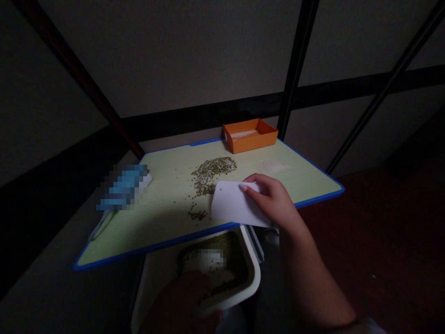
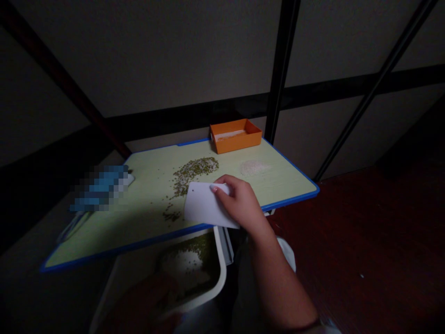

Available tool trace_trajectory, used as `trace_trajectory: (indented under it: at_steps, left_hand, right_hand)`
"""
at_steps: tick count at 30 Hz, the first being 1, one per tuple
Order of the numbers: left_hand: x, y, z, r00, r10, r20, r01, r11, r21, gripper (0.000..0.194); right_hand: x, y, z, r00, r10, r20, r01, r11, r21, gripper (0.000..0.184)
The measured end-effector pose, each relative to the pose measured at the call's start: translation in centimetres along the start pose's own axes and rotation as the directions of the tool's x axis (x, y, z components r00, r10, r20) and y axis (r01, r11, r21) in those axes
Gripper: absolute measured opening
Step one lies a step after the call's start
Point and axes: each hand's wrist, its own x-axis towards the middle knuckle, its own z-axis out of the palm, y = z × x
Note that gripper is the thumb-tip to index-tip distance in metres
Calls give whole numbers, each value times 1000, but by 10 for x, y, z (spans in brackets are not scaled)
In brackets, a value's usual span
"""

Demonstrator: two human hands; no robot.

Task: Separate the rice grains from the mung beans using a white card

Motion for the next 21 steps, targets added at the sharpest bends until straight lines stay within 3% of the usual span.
trace_trajectory:
  at_steps: [15,21]
  left_hand:
    - [4,1,-3,992,-52,116,56,998,-28,28]
    - [2,12,-9,999,-24,28,25,999,-48,29]
  right_hand:
    - [0,-5,17,998,-60,31,58,997,58,14]
    - [-1,-11,20,998,-61,34,60,997,44,12]
